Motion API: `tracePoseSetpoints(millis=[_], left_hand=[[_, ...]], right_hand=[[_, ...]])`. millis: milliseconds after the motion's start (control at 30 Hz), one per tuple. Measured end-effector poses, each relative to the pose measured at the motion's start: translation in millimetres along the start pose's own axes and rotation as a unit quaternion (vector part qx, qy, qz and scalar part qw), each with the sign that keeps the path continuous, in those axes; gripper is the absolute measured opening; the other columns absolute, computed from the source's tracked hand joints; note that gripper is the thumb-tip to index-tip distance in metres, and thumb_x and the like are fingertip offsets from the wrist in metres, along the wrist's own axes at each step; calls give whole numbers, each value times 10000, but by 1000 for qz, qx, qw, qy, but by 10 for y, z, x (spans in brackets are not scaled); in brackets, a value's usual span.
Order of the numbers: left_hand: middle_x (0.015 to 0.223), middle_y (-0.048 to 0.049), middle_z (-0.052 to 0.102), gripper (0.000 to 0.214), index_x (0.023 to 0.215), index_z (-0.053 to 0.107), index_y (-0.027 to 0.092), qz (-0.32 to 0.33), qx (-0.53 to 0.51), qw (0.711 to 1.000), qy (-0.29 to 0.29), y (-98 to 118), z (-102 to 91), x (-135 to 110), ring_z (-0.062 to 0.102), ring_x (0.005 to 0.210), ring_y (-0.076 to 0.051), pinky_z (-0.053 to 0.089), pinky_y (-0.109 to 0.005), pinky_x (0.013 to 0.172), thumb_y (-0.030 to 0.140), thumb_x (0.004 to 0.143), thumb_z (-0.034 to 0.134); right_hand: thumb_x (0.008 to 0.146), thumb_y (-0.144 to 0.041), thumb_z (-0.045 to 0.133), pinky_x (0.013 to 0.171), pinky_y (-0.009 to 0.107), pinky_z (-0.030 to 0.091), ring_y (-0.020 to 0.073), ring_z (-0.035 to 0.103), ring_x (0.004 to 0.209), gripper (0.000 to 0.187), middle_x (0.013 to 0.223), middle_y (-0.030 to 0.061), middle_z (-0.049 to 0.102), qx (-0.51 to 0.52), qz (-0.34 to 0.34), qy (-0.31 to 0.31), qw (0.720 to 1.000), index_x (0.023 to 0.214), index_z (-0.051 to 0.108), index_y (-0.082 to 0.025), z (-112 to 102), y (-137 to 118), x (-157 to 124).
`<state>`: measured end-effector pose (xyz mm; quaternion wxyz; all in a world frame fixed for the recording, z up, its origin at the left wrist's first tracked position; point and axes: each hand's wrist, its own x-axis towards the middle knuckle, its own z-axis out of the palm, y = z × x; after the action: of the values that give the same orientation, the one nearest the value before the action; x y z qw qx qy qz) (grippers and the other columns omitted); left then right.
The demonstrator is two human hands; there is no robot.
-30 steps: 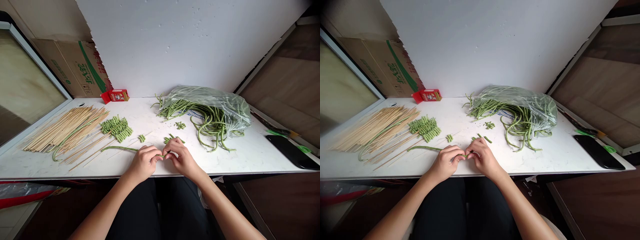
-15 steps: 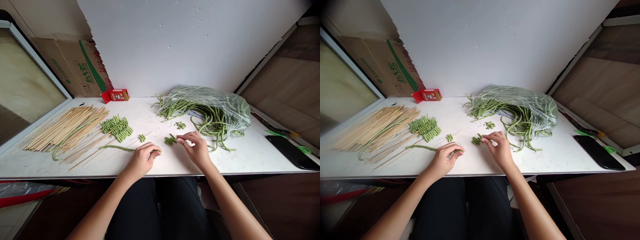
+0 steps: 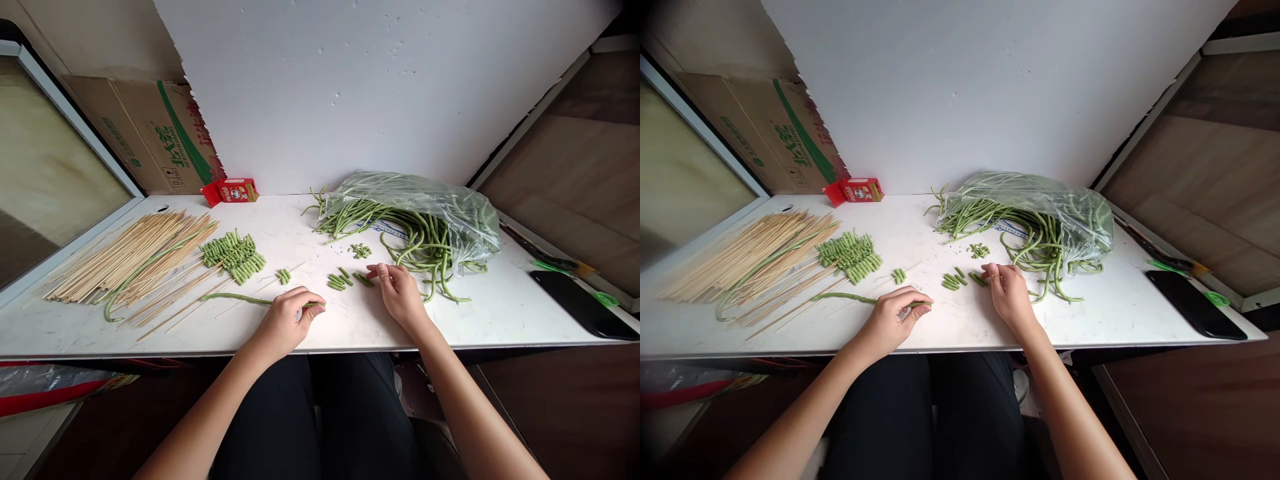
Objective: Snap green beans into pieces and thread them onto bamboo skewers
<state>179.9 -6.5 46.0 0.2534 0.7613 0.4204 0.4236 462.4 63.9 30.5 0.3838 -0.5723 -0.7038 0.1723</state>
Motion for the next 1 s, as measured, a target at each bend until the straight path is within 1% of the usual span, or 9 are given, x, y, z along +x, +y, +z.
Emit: tracePoseSetpoints(millis=[133, 233, 300, 433, 533, 633, 800, 900, 1000], left_hand=[[1015, -71, 705, 155, 1093, 768, 195, 2, 5, 1000, 10, -21, 4, 7, 685, 863, -161, 557, -260, 709, 211, 1035, 625], [1051, -80, 661, 270, 1193, 757, 201, 16, 14, 1000, 19, -37, 3, 10, 676, 871, -156, 590, -279, 773, 145, 1055, 532], [1060, -83, 658, 283, 1215, 750, 209, 23, 25, 999, 28, -38, 4, 11, 678, 900, -168, 597, -298, 809, 131, 1049, 534], [1070, -80, 698, 267, 1249, 715, 219, 31, 26, 998, 46, -11, 20, 9, 692, 948, -186, 599, -316, 860, 131, 1020, 609], [1049, -75, 711, 269, 1257, 702, 227, 41, 18, 998, 51, 22, 33, 7, 700, 928, -182, 608, -308, 848, 138, 1015, 627], [1037, -73, 713, 256, 1248, 703, 225, 47, 24, 997, 48, 39, 23, 9, 705, 924, -182, 613, -305, 839, 144, 1014, 635], [1046, -67, 731, 193, 1174, 720, 218, 29, 44, 997, 50, 7, -24, 8, 721, 934, -187, 603, -304, 849, 175, 987, 702], [1023, -63, 739, 118, 1102, 733, 212, 30, 49, 997, 55, -15, -26, 3, 732, 914, -186, 599, -294, 817, 190, 991, 702], [1011, -66, 744, 98, 1087, 739, 211, 31, 47, 997, 53, -11, -7, -2, 733, 905, -188, 594, -290, 792, 204, 1002, 690]], right_hand=[[1102, -593, 374, 976, 494, 471, 335, 632, 1098, 596, 1105, 114, 813, 19, -4, 16, 1000, 990, 820, -215, -33, -48, -1], [1084, -582, 463, 891, 458, 497, 324, 631, 1084, 497, 1070, 108, 810, 46, -23, 25, 998, 1061, 813, -229, -23, -192, -41], [1055, -566, 555, 809, 413, 515, 305, 646, 1068, 407, 1079, 99, 805, 82, -47, -12, 995, 1076, 809, -248, -2, -340, -92], [989, -501, 712, 786, 377, 544, 277, 664, 1094, 278, 1124, 83, 794, 140, -113, -123, 976, 1135, 792, -279, 79, -638, -223], [983, -458, 735, 750, 374, 544, 266, 674, 1038, 236, 1078, 82, 799, 164, -149, -155, 963, 1121, 792, -274, 158, -745, -291], [999, -433, 718, 735, 381, 538, 257, 672, 968, 198, 998, 78, 796, 175, -159, -141, 961, 1071, 804, -270, 207, -737, -300], [980, -423, 747, 733, 387, 528, 255, 663, 938, 182, 963, 74, 787, 179, -142, -96, 969, 1052, 804, -265, 189, -671, -252], [986, -420, 740, 760, 398, 536, 261, 661, 967, 184, 985, 79, 784, 173, -143, -97, 970, 1069, 800, -267, 166, -670, -246], [986, -413, 738, 777, 407, 550, 275, 660, 1010, 200, 1031, 91, 780, 162, -155, -108, 969, 1116, 785, -268, 161, -690, -260]])
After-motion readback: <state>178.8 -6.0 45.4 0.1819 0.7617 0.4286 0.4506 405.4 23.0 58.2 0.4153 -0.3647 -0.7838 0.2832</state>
